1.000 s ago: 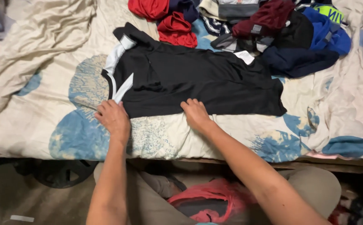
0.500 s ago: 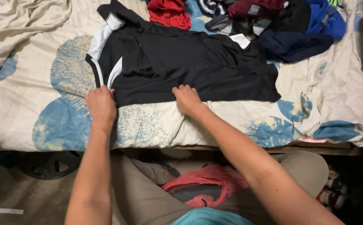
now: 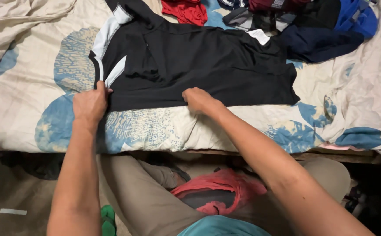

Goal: The person folds a black pair of shorts and a pair of dark gray pants on a bed. They smooth and fold each item neatly, then place the folded shorts into a wooden shelf compartment.

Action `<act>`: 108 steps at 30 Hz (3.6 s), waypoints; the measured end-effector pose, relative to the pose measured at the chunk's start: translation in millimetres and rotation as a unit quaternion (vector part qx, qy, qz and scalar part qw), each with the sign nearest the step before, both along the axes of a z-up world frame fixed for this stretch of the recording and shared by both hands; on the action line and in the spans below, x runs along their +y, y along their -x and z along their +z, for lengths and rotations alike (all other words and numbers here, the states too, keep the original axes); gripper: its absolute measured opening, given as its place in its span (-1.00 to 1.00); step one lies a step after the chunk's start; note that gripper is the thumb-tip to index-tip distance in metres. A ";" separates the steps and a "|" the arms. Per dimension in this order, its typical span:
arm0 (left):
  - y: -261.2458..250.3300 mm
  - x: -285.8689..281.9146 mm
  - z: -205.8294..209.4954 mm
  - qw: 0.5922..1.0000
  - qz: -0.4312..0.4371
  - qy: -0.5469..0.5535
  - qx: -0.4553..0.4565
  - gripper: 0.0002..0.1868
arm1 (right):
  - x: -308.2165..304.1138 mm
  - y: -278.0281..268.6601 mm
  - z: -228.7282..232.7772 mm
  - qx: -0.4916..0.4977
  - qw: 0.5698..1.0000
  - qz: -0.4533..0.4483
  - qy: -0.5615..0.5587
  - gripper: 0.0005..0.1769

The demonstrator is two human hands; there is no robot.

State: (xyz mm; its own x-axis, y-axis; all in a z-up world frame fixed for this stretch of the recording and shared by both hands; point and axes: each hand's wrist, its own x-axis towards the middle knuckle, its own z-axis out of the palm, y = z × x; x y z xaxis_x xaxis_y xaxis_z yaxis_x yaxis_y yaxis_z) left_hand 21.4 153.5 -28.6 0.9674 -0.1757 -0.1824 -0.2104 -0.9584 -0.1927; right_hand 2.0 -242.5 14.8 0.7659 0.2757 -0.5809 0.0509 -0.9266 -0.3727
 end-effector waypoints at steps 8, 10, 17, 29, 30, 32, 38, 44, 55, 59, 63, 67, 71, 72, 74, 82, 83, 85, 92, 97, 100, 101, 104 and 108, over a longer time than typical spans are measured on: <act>-30.7 -78.4 54.3 0.982 -0.048 0.111 -0.144 -0.61 | 25.1 -40.7 47.0 -0.039 0.991 -0.049 -0.118 -0.52; -37.8 -105.7 54.5 0.978 -0.064 0.146 -0.134 -0.68 | 43.0 -45.7 40.6 -0.116 0.974 -0.108 -0.160 -0.38; -14.2 -144.4 35.4 0.979 -0.057 0.194 0.006 -0.31 | 66.2 -60.6 14.5 -0.131 0.989 -0.044 -0.044 -0.11; -72.7 -167.8 40.7 0.843 -0.041 0.536 -0.011 -0.55 | 79.6 -80.0 -25.6 -0.184 0.936 -0.218 -0.207 -0.70; -76.1 -169.4 44.5 0.820 -0.057 0.569 0.019 -0.32 | 76.9 -87.6 -38.6 -0.169 0.887 -0.342 -0.261 -0.83; -79.4 -167.2 55.3 0.874 -0.091 0.477 -0.025 -0.32 | 67.8 -90.9 -33.1 -0.154 0.864 -0.292 -0.380 -0.89; -101.6 -152.5 63.0 0.922 -0.158 0.348 -0.071 -0.69 | 58.6 -84.9 28.6 -0.164 0.866 -0.157 -0.445 -0.77; -107.7 -133.5 79.6 0.936 -0.256 0.196 -0.141 -0.67 | 56.9 -75.8 50.2 -0.348 0.873 -0.079 -0.333 -0.66; -91.8 -103.4 35.0 0.949 -0.224 0.125 -0.182 -0.48 | 59.7 -71.2 50.4 -0.153 0.972 -0.173 -0.052 -0.51; -83.1 -99.9 42.8 0.968 -0.145 0.162 -0.127 -0.58 | 56.0 -77.2 43.0 -0.121 0.975 -0.183 -0.025 -0.54; -79.1 -107.7 63.6 0.874 0.119 0.471 0.001 -0.53 | 68.2 -78.7 37.0 -0.045 0.878 -0.401 -0.257 -0.62; -61.9 -106.7 80.3 0.679 0.243 0.684 0.108 -0.46 | 59.0 -76.3 41.0 0.139 0.708 -0.466 -0.512 -0.49; -40.3 -92.7 101.5 0.689 0.275 0.636 0.213 -0.55 | 55.5 -60.9 43.3 0.228 0.571 -0.494 -0.615 -0.63; -38.2 -87.6 98.1 0.654 0.312 0.630 0.280 -0.58 | 56.8 -57.6 37.6 0.225 0.571 -0.514 -0.599 -0.63; -40.8 -84.0 98.4 0.709 0.295 0.552 0.327 -0.57 | 56.2 -49.1 47.4 0.238 0.598 -0.514 -0.567 -0.43; -77.1 -80.6 15.5 0.842 0.267 0.392 0.257 -0.51 | 47.6 -52.7 -65.9 0.148 0.764 -0.487 -0.397 -0.58; -79.2 -83.6 -8.7 0.844 0.313 0.390 0.197 -0.51 | 50.3 -53.5 -67.7 0.106 0.825 -0.444 -0.333 -0.61; -83.9 -86.8 -44.6 0.840 0.356 0.386 0.135 -0.29 | 52.3 -55.5 -68.6 0.063 0.876 -0.397 -0.265 -0.61; -58.6 -131.7 20.9 0.874 0.306 0.366 -0.088 -0.61 | 42.7 -53.6 -20.1 0.030 0.864 -0.428 -0.263 -0.80; -27.7 -183.1 35.6 0.962 0.051 0.206 -0.174 -0.51 | 32.1 -50.3 25.0 -0.077 0.946 -0.287 -0.130 -0.48; -13.9 -201.2 20.2 0.952 -0.091 0.219 -0.196 -0.55 | 16.3 -53.0 5.3 -0.106 0.965 -0.224 -0.082 -0.85; -12.3 -201.8 15.8 0.960 -0.056 0.215 -0.169 -0.51 | 12.2 -53.7 9.0 -0.159 0.964 -0.194 -0.086 -0.88; -19.1 -209.8 6.1 0.967 -0.025 0.207 -0.144 -0.49 | -9.6 -55.0 19.2 -0.187 0.973 -0.128 -0.052 -0.74; -33.7 -221.5 2.5 0.965 -0.141 0.194 -0.105 -0.67 | -59.2 -61.0 9.5 -0.121 0.992 -0.032 0.014 -0.60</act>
State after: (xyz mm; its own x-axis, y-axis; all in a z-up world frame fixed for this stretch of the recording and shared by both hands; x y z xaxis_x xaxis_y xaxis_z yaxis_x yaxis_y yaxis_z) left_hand 55.1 -68.0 -26.1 0.8798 -0.4526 0.1451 -0.4683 -0.8776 0.1023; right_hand 63.0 -301.7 24.3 0.8993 0.2093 -0.3839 0.0777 -0.9405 -0.3309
